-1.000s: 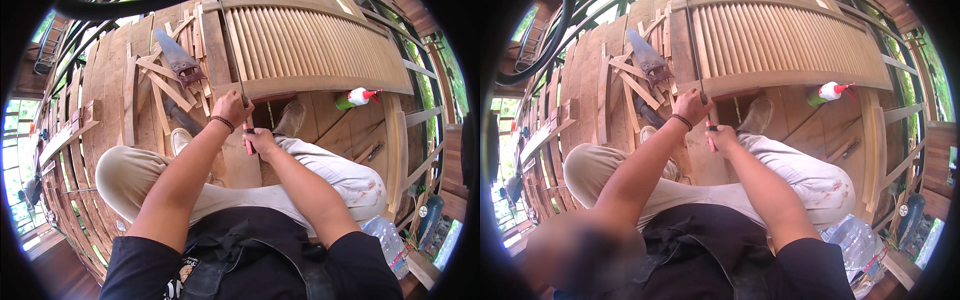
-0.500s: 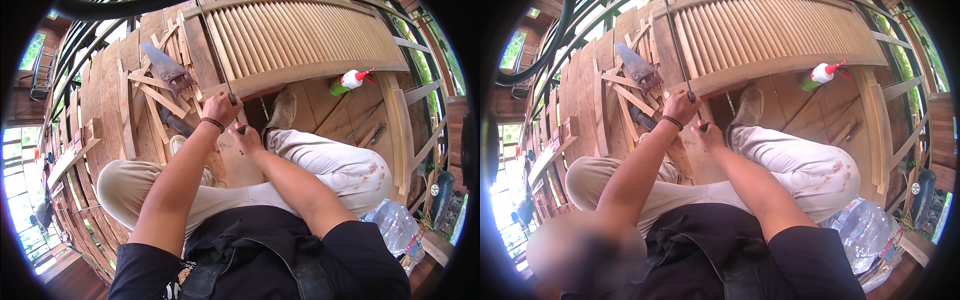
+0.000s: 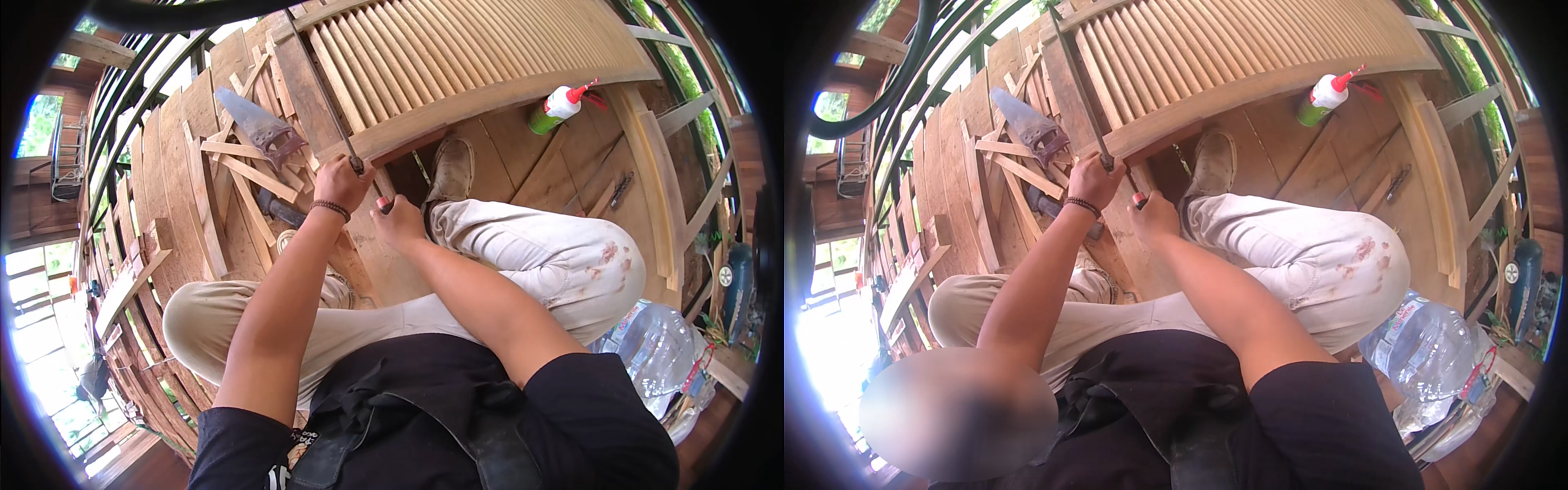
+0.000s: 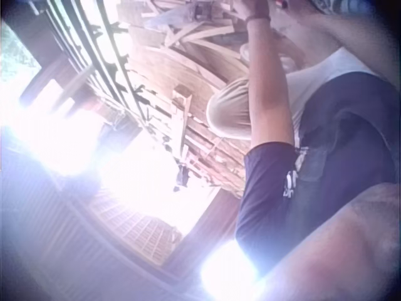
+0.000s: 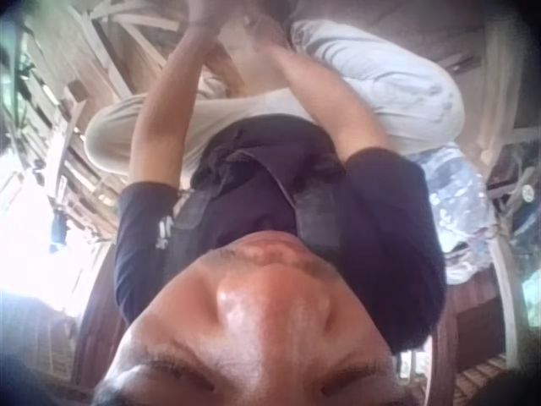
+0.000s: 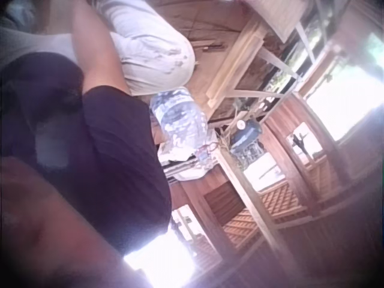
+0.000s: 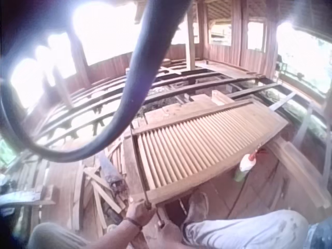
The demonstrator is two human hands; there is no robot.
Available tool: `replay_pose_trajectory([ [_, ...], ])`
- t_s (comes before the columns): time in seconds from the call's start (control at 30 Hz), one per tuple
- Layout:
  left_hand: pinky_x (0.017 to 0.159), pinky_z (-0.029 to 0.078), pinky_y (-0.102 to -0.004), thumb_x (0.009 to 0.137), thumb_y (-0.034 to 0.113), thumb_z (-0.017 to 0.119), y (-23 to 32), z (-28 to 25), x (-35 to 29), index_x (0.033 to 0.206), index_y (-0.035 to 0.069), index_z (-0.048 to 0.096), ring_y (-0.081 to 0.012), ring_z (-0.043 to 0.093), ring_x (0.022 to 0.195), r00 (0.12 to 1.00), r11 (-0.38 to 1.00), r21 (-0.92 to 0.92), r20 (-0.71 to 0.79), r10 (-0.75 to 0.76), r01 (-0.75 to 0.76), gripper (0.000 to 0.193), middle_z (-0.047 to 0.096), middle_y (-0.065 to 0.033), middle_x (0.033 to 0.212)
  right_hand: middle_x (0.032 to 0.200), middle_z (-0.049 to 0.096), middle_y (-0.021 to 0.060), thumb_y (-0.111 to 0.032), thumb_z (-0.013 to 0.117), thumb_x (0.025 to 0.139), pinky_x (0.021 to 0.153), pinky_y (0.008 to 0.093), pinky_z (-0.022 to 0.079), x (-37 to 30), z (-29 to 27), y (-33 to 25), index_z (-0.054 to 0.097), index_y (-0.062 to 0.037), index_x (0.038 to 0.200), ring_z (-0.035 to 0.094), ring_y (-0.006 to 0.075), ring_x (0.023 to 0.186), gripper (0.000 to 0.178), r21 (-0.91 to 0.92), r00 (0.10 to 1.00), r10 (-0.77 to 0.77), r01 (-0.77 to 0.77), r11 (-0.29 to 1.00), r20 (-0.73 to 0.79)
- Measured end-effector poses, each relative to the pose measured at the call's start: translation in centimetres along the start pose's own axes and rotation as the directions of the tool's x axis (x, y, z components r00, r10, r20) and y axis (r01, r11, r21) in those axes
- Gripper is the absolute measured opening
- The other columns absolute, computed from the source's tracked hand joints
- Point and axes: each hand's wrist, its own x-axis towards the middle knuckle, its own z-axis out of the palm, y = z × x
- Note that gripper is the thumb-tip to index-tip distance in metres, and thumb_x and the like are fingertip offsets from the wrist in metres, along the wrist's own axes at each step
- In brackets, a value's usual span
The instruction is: The person applies glue to a wooden slat and attaches it to a slatted wooden frame. They then use a clamp to secure the slat in place while the glue sets. The person adjusts the clamp and repositions the frame during the process.
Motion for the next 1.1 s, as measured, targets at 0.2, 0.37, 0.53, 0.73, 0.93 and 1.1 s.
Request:
replay_pose_trajectory([
  [0.2, 0.076, 0.055, -0.0479, 0.088, 0.031, 0.064, 0.2, 0.1, 0.1, 0.078, 0.001, 0.070, -0.0407, 0.067, 0.077, 1.000, 0.999, 0.042, -0.009, 0.025, -0.025, 0.032, 0.067, -0.0214, 0.081, 0.102, 0.071, 0.0253, -0.037, 0.063, 0.095, 0.087, 0.0478, 0.054, 1.1, 1.9, 0.7, 0.062, -0.0023, 0.112, 0.069, 0.0400, 0.102, 0.039, 0.115, 0.998, -0.056, 0.054, 0.992, 0.012],
  [0.37, 0.079, 0.054, -0.0478, 0.088, 0.034, 0.065, -0.4, 0.2, 0.1, 0.080, -0.002, 0.068, -0.0413, 0.067, 0.084, 0.999, 0.999, 0.023, 0.026, -0.026, 0.025, 0.036, 0.068, -0.0224, 0.086, 0.097, 0.072, 0.0216, -0.039, 0.066, 0.094, 0.085, 0.0475, 0.054, 1.3, -0.8, -1.1, 0.063, -0.0037, 0.105, 0.069, 0.0388, 0.098, 0.037, 0.189, 0.950, 0.093, -0.155, 0.970, 0.298],
  [0.53, 0.080, 0.055, -0.0473, 0.088, 0.032, 0.064, 0.2, 0.6, 0.0, 0.082, -0.001, 0.069, -0.0413, 0.067, 0.084, 1.000, 1.000, -0.003, -0.024, -0.005, 0.005, 0.034, 0.068, -0.0228, 0.087, 0.087, 0.072, 0.0188, -0.038, 0.071, 0.089, 0.079, 0.0451, 0.055, 1.1, 3.0, 0.6, 0.062, -0.0045, 0.096, 0.070, 0.0382, 0.087, 0.036, 0.007, 0.984, -0.066, 0.069, 0.998, -0.165],
  [0.73, 0.080, 0.055, -0.0472, 0.088, 0.032, 0.064, -0.7, 0.2, -0.3, 0.082, 0.000, 0.069, -0.0408, 0.067, 0.085, 0.999, 0.999, 0.033, -0.006, -0.036, 0.036, 0.033, 0.067, -0.0223, 0.087, 0.092, 0.071, 0.0234, -0.034, 0.067, 0.093, 0.082, 0.0502, 0.054, 2.0, -0.2, -1.2, 0.059, -0.0027, 0.093, 0.070, 0.0415, 0.090, 0.032, 0.274, 0.884, 0.137, -0.282, 0.919, 0.447],
  [0.93, 0.080, 0.055, -0.0468, 0.087, 0.032, 0.066, 0.7, 0.7, 0.3, 0.082, 0.000, 0.070, -0.0401, 0.067, 0.085, 1.000, 1.000, 0.018, -0.010, -0.009, 0.010, 0.032, 0.068, -0.0216, 0.088, 0.072, 0.065, 0.0185, -0.035, 0.069, 0.092, 0.058, 0.0438, 0.054, 3.4, 5.3, 2.7, 0.057, -0.0033, 0.088, 0.067, 0.0299, 0.060, 0.033, -0.149, 0.921, -0.237, 0.199, 0.969, -0.310],
  [1.1, 0.079, 0.055, -0.0466, 0.085, 0.032, 0.068, -0.5, 0.4, -0.3, 0.082, 0.000, 0.070, -0.0400, 0.067, 0.083, 0.999, 0.997, 0.067, -0.022, -0.028, 0.029, 0.032, 0.068, -0.0210, 0.085, 0.085, 0.069, 0.0210, -0.036, 0.063, 0.095, 0.061, 0.0469, 0.055, 2.9, 0.9, -0.4, 0.058, 0.0002, 0.094, 0.070, 0.0364, 0.073, 0.037, 0.343, 0.939, 0.013, -0.139, 0.929, 0.344],
])
